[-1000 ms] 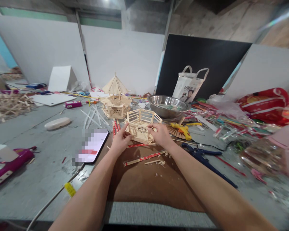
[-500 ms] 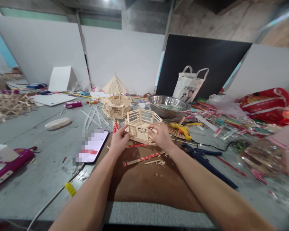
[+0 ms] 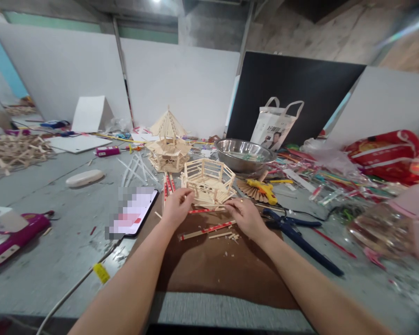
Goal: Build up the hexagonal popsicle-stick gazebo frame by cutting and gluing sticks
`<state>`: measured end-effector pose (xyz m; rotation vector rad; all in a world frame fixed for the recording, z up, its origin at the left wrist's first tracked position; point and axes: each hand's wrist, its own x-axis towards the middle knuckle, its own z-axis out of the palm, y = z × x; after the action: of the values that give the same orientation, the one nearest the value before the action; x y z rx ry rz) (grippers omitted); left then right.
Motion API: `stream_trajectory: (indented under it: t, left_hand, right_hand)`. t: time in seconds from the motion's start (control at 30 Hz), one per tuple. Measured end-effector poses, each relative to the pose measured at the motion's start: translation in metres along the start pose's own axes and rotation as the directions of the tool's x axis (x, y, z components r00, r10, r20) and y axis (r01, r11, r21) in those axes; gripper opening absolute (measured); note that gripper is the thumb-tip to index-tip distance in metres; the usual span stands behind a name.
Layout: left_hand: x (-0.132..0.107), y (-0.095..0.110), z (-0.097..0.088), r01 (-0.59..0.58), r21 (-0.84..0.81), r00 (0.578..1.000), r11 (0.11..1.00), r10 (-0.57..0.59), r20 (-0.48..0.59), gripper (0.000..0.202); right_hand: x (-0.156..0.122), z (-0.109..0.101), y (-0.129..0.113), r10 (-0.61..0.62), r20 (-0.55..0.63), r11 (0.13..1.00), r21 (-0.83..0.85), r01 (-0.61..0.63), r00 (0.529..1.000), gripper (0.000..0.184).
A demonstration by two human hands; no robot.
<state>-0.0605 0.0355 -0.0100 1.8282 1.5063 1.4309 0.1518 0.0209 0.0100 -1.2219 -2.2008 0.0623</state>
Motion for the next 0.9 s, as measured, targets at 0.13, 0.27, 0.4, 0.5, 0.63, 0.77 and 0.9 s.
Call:
stream_trajectory:
  t: [0.13, 0.27, 0.4, 0.5, 0.63, 0.77, 0.9]
  left_hand:
    - [-0.011, 0.012, 0.010, -0.213, 0.128, 0.937, 0.969, 0.165, 0.309, 0.026]
    - [-0.019, 0.017, 0.018, -0.286, 0.153, 0.844, 0.946, 0.173, 0.508, 0.027]
    - [-0.022, 0.020, 0.020, -0.303, 0.133, 0.806, 0.944, 0.179, 0.564, 0.024]
    - [-0.023, 0.022, 0.019, -0.293, 0.135, 0.803, 0.946, 0.167, 0.572, 0.023]
    - [-0.025, 0.022, 0.020, -0.271, 0.168, 0.815, 0.948, 0.133, 0.564, 0.022]
    - [-0.024, 0.020, 0.021, -0.247, 0.180, 0.822, 0.952, 0.107, 0.560, 0.021]
    - [-0.024, 0.018, 0.022, -0.244, 0.169, 0.823, 0.955, 0.112, 0.556, 0.021]
  right_hand:
    - [-0.012, 0.002, 0.005, 0.056, 0.022, 0.997, 0.046, -0.057, 0.998, 0.021]
    - [-0.019, 0.009, 0.006, 0.074, 0.010, 0.994, 0.079, -0.074, 0.997, 0.019]
    - [-0.022, 0.012, 0.004, 0.064, 0.004, 0.993, 0.102, -0.064, 0.998, 0.017]
    - [-0.023, 0.011, 0.004, 0.042, 0.006, 0.993, 0.106, -0.043, 0.999, 0.016]
    - [-0.024, 0.011, 0.004, 0.036, 0.038, 0.995, 0.087, -0.040, 0.999, 0.016]
    - [-0.024, 0.013, 0.005, 0.026, 0.040, 0.996, 0.079, -0.030, 0.999, 0.015]
    - [-0.024, 0.014, 0.007, 0.041, -0.011, 0.996, 0.075, -0.040, 0.999, 0.015]
